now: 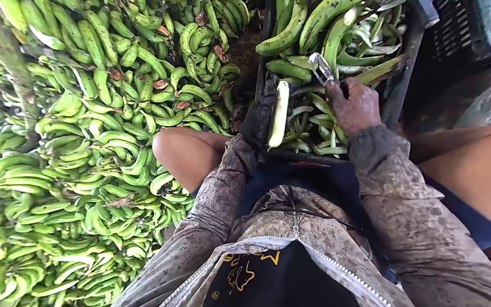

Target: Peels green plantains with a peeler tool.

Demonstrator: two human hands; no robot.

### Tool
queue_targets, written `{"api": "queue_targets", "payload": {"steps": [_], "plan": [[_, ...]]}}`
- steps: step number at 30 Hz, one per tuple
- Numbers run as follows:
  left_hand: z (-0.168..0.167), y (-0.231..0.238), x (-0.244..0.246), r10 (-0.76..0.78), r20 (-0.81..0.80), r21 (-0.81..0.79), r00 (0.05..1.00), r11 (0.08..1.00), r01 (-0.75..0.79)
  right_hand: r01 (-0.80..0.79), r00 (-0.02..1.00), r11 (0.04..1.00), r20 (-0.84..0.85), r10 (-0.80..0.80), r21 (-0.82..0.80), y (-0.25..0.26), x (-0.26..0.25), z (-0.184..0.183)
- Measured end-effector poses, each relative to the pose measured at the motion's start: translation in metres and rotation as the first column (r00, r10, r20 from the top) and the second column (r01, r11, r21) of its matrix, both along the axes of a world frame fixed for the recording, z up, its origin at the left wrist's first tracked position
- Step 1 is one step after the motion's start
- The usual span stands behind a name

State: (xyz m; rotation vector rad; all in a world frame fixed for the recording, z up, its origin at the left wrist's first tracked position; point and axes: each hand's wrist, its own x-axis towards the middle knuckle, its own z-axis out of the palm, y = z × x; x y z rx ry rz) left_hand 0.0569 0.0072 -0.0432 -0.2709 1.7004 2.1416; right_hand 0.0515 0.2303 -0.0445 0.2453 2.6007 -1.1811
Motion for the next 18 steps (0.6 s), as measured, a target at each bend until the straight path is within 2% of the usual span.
{"api": "queue_targets", "payload": {"steps": [2, 5, 7, 9, 11, 13, 15, 16, 18], "plan": [[-0.003, 0.005, -0.006, 0.133, 0.002, 0.050, 0.991, 0.990, -0.133, -0.068, 0.996, 0.994, -0.064, 0.063, -0.084, -0.008, 0.015, 0.001], [-0.001, 0.008, -0.012, 0.338, -0.026, -0.079, 0.941, 0.938, -0.339, -0.249, 0.954, 0.958, -0.209, 0.217, -0.141, -0.029, 0.040, -0.007], [0.000, 0.010, -0.020, 0.467, 0.046, 0.064, 0.883, 0.881, -0.469, -0.334, 0.916, 0.934, -0.276, 0.291, -0.123, -0.040, 0.049, -0.013], [0.004, 0.012, -0.025, 0.525, 0.140, 0.219, 0.839, 0.810, -0.544, -0.350, 0.906, 0.932, -0.287, 0.310, -0.098, -0.045, 0.051, -0.017], [0.004, 0.014, -0.026, 0.488, 0.145, 0.302, 0.861, 0.807, -0.508, -0.333, 0.925, 0.937, -0.233, 0.301, -0.108, -0.042, 0.039, -0.017], [-0.004, 0.017, -0.023, 0.344, 0.056, 0.420, 0.937, 0.844, -0.334, -0.270, 0.952, 0.951, -0.190, 0.240, -0.152, -0.037, 0.023, -0.016], [-0.007, 0.025, -0.020, 0.278, -0.037, 0.435, 0.960, 0.869, -0.235, -0.243, 0.956, 0.956, -0.209, 0.206, -0.167, -0.032, 0.016, -0.016], [-0.007, 0.027, -0.020, 0.275, -0.075, 0.368, 0.959, 0.901, -0.230, -0.245, 0.949, 0.958, -0.238, 0.206, -0.151, -0.033, 0.018, -0.016], [-0.011, 0.027, -0.017, 0.260, -0.179, 0.099, 0.949, 0.964, -0.246, -0.248, 0.930, 0.967, -0.294, 0.219, -0.065, -0.034, 0.027, -0.015]]}}
